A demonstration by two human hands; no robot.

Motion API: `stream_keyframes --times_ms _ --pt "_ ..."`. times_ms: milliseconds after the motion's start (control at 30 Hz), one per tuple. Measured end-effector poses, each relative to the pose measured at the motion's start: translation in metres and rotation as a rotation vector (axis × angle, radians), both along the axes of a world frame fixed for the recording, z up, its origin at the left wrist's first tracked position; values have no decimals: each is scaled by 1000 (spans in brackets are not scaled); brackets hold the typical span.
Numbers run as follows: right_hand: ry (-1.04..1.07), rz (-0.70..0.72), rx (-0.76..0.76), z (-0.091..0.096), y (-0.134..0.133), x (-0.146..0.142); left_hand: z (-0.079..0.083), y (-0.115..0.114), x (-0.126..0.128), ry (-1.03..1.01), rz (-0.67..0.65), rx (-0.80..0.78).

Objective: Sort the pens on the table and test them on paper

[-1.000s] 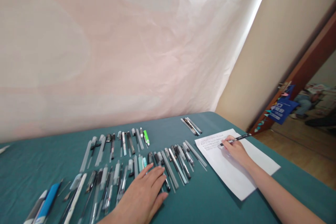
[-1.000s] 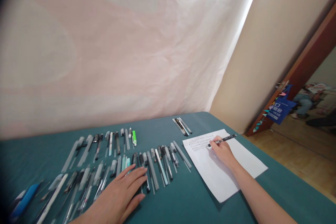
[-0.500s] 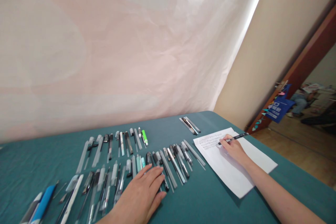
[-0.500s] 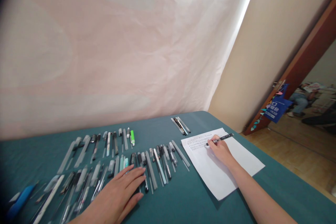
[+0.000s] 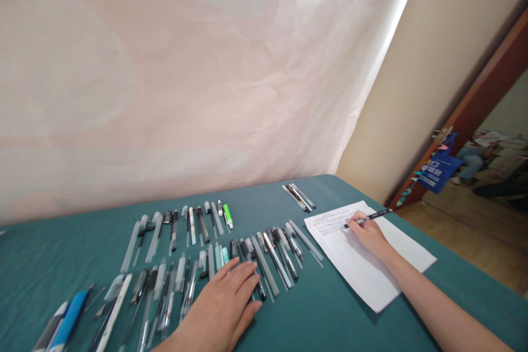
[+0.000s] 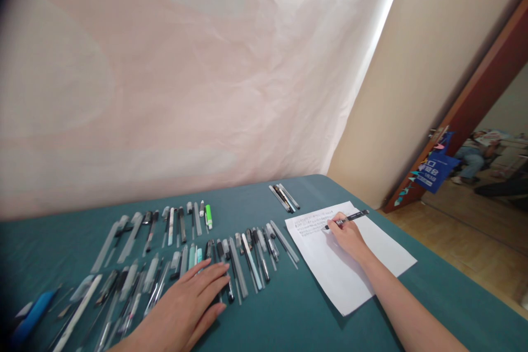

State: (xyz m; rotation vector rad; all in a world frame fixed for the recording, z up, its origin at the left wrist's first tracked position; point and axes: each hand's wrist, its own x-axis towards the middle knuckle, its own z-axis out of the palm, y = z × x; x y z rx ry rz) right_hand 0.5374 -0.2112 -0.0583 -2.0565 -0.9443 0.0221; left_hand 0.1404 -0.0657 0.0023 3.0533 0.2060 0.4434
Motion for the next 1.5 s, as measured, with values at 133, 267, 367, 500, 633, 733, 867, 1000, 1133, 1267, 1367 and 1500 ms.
stream_keyframes --times_ms 133,267,367,500,633,733,867,1000,1133,1267,1367,1500 --pt "-11 -7 8 0 0 0 -1 0 0 -5 6 5" --pt "2 -6 7 0 1 1 0 0 0 -16 5 17" --pt "6 1 16 0 1 1 0 0 0 -13 7 23" --pt "31 6 31 -1 0 1 0 0 0 -11 6 16" --pt "61 4 29 0 0 -1 -1 0 0 -28 5 9" --pt "47 -8 23 1 0 -1 -2 0 0 -57 4 13" --pt "51 0 17 1 0 -1 -3 0 0 -58 -2 9" --pt "20 2 28 1 0 -2 -2 0 0 -42 6 7" --pt "24 6 49 3 0 -3 0 -1 0 -52 7 -16" --pt "15 10 48 3 0 -4 0 -2 0 -59 10 -27" --pt "7 -12 40 3 -1 -3 -1 -1 0 -55 11 -16" --pt "29 9 14 3 -2 -2 -2 0 -1 -39 9 3"
